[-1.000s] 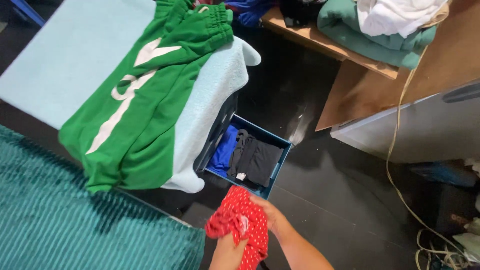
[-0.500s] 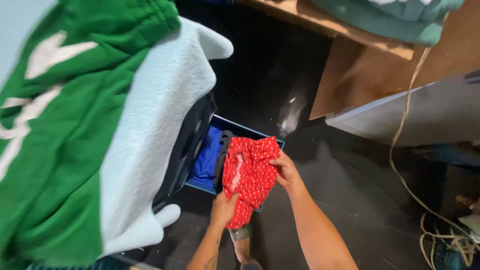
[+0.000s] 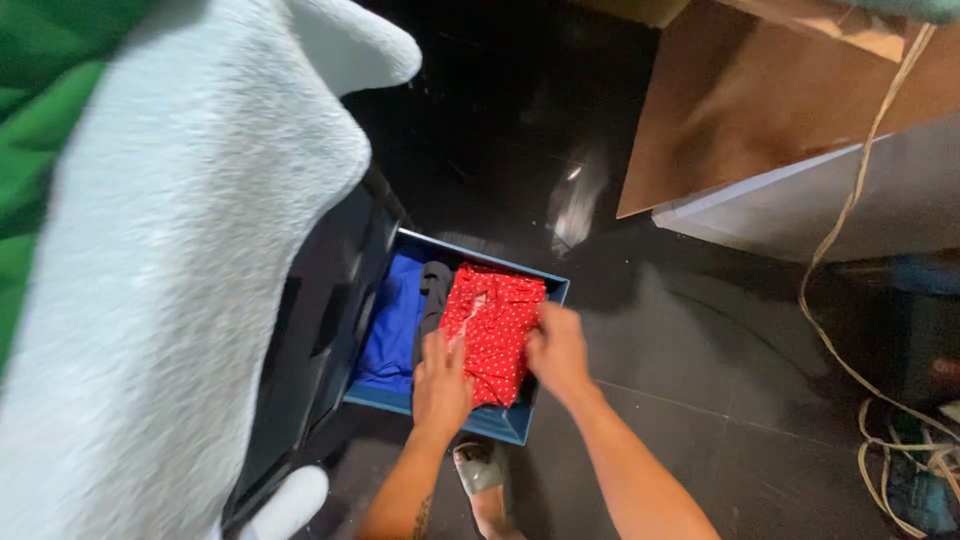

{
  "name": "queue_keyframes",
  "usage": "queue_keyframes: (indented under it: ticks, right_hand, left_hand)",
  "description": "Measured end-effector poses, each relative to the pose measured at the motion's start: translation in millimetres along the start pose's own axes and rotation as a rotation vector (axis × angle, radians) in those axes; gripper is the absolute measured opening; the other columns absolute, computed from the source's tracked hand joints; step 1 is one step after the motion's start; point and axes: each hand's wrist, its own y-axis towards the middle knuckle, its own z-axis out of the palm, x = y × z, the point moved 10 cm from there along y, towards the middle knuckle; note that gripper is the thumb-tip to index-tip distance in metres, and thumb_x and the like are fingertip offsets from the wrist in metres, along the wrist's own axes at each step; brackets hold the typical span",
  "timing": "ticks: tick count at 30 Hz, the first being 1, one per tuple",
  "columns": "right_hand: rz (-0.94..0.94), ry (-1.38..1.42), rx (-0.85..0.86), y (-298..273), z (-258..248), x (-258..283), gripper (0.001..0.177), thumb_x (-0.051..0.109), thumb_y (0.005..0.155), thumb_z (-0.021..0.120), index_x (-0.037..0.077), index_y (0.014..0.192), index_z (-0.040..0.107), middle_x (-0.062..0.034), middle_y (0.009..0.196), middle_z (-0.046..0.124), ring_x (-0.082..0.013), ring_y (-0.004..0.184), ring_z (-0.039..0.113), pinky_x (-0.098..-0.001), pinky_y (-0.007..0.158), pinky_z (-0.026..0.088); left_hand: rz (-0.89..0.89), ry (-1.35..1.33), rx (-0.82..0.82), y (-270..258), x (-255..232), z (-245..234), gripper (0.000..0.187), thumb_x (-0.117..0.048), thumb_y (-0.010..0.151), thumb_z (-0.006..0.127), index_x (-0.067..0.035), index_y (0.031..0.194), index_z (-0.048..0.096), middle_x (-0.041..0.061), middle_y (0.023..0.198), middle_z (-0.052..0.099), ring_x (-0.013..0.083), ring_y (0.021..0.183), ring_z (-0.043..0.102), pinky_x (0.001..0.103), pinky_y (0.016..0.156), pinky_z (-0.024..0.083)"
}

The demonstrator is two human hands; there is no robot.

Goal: Folding various shorts and placing them into a plastic storage drawer.

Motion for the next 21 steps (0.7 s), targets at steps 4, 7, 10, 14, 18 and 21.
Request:
queue_keyframes:
  ticks: [4, 7, 10, 14, 18, 21]
  right_hand:
    - [-0.233, -0.14, 0.195, -6.5, 46.5, 36.3, 0.057, 0.011, 0.077, 0.077, 0.011, 0.132, 0.061, -0.0156, 0.145, 0.056, -0.0355, 0.139, 0.051, -0.0439, 0.118, 0.045]
    - [-0.255, -0.375, 0.443, -5.7, 71.3, 58.4, 0.099, 0.017, 0.066, 0.085, 0.014, 0.155, 0.042, -0.0252, 0.167, 0.019, -0.0446, 0.149, 0.019, -0.0544, 0.116, 0.026]
    - [-0.073, -0.587, 0.706, -11.7, 108.1, 16.9, 0.112, 0.032, 0.071, 0.087, 0.021, 0.159, 0.019, -0.0196, 0.167, 0.0, -0.0416, 0.156, 0.003, -0.0585, 0.124, 0.013]
    - [-0.199, -0.725, 0.51, -8.6, 167.7, -47.7, 0.107, 0.028, 0.073, 0.086, 0.022, 0.159, 0.024, -0.0221, 0.167, 0.006, -0.0476, 0.152, 0.009, -0.0608, 0.119, 0.017]
    - [-0.335, -0.787, 0.3, -1.5, 184.2, -56.5, 0.094, 0.027, 0.079, 0.083, 0.025, 0.157, 0.03, -0.0235, 0.166, 0.009, -0.0508, 0.149, 0.012, -0.0631, 0.113, 0.02]
    - [-0.126, -0.74, 0.672, -0.6, 167.9, -38.8, 0.107, 0.032, 0.077, 0.085, 0.024, 0.162, 0.022, -0.0227, 0.17, 0.003, -0.0498, 0.155, 0.005, -0.0615, 0.121, 0.016]
  left_hand:
    - [0.171, 0.204, 0.163, 20.2, -29.0, 18.9, 0.101, -0.036, 0.077, 0.084, -0.019, 0.158, 0.025, 0.022, 0.167, 0.015, 0.04, 0.154, 0.014, 0.057, 0.115, 0.032]
    - [-0.033, 0.262, 0.489, 22.3, -15.1, 40.8, 0.119, -0.05, 0.077, 0.085, -0.019, 0.164, 0.009, 0.017, 0.171, -0.001, 0.0378, 0.157, 0.003, 0.062, 0.119, 0.026]
    - [-0.073, 0.291, 0.558, 20.3, -1.2, 67.4, 0.123, -0.057, 0.077, 0.083, -0.022, 0.165, 0.004, 0.015, 0.172, -0.009, 0.0418, 0.158, -0.004, 0.065, 0.118, 0.024]
    - [-0.092, 0.345, 0.54, 24.8, 8.5, 88.5, 0.121, -0.057, 0.079, 0.081, -0.026, 0.165, 0.001, 0.012, 0.172, -0.014, 0.042, 0.157, -0.008, 0.068, 0.118, 0.022]
    - [-0.11, 0.317, 0.586, 27.4, 19.6, 97.0, 0.12, -0.055, 0.08, 0.082, -0.03, 0.165, 0.001, 0.01, 0.171, -0.017, 0.0412, 0.157, -0.01, 0.069, 0.119, 0.019]
    - [-0.108, 0.266, 0.638, 25.4, 12.3, 77.7, 0.116, -0.054, 0.081, 0.081, -0.029, 0.165, 0.005, 0.01, 0.171, -0.016, 0.0417, 0.157, -0.01, 0.068, 0.12, 0.02]
